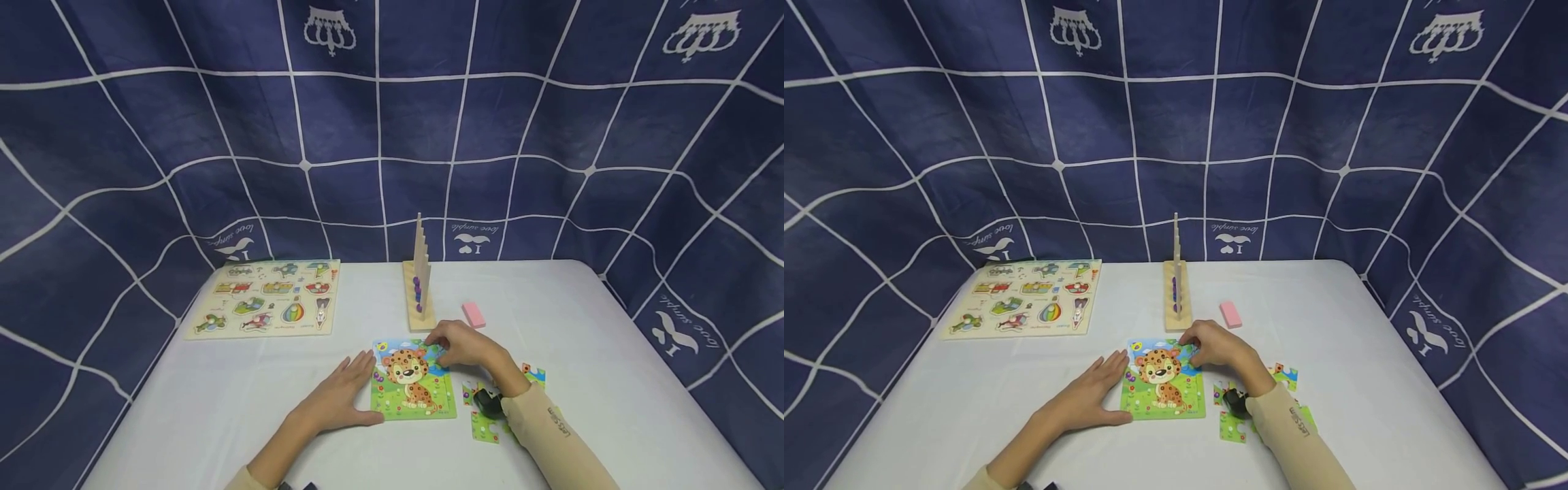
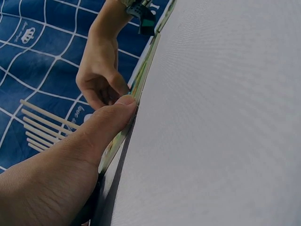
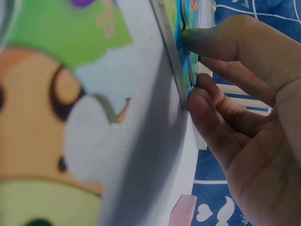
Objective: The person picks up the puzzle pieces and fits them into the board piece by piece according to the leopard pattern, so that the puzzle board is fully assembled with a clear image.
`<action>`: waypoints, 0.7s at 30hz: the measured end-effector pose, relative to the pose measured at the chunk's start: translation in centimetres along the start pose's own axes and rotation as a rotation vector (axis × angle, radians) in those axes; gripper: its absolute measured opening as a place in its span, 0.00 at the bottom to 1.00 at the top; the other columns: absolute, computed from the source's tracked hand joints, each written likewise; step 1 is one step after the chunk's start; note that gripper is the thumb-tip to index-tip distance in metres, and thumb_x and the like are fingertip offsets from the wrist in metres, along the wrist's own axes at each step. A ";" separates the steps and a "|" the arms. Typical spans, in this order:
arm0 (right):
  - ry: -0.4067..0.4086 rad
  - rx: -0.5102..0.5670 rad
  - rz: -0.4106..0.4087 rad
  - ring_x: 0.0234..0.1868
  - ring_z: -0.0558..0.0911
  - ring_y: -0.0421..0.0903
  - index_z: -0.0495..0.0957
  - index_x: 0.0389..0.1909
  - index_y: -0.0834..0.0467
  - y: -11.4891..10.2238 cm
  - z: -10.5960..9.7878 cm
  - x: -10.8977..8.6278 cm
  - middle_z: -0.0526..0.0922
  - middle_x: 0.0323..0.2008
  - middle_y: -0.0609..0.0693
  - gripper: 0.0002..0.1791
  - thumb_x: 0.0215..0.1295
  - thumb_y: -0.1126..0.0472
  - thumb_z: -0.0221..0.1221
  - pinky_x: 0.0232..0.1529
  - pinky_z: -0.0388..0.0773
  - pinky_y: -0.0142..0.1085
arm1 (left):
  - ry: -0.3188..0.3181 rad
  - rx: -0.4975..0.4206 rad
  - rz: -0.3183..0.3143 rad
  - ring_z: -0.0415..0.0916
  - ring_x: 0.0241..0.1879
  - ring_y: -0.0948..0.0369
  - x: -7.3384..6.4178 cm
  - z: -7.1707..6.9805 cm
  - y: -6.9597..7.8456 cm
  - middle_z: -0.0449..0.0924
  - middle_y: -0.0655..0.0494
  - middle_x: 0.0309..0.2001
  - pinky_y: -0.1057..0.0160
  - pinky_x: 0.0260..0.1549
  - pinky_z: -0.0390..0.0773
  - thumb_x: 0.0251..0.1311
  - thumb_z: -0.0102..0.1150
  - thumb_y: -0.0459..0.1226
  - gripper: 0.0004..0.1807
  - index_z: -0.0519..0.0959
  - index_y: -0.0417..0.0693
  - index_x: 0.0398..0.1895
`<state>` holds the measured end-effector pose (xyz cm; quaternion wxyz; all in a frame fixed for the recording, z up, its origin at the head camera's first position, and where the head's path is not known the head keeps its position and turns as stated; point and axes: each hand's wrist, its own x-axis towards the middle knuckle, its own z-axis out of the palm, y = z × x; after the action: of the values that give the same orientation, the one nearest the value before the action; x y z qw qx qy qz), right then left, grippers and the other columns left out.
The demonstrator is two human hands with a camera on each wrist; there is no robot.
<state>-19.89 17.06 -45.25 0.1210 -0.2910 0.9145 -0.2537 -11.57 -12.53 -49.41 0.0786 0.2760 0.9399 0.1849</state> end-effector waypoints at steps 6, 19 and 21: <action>0.002 0.005 -0.013 0.32 0.73 0.40 0.85 0.43 0.58 0.1 0.0 -0.1 0.79 0.33 0.46 0.20 0.44 0.67 0.69 0.33 0.75 0.27 | 0.002 -0.003 0.001 0.48 0.77 0.53 0.1 0.0 0.0 0.51 0.48 0.77 0.49 0.76 0.50 0.47 0.56 0.73 0.61 0.55 0.41 0.75; 0.006 0.039 -0.026 0.34 0.75 0.40 0.86 0.41 0.56 0.1 0.2 0.1 0.81 0.36 0.47 0.16 0.47 0.66 0.70 0.35 0.76 0.26 | 0.012 0.011 0.008 0.48 0.77 0.53 0.0 0.0 -0.1 0.51 0.48 0.77 0.49 0.76 0.51 0.47 0.55 0.73 0.61 0.55 0.40 0.75; 0.003 0.036 -0.037 0.34 0.76 0.41 0.86 0.40 0.57 0.1 0.1 0.1 0.81 0.35 0.48 0.15 0.47 0.66 0.70 0.35 0.76 0.27 | 0.013 0.010 0.011 0.48 0.77 0.53 0.0 0.0 0.0 0.51 0.48 0.77 0.49 0.76 0.51 0.47 0.55 0.73 0.61 0.55 0.40 0.75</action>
<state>-19.98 16.99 -45.40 0.1203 -0.3054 0.9043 -0.2729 -11.57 -12.57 -49.43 0.0700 0.2801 0.9398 0.1826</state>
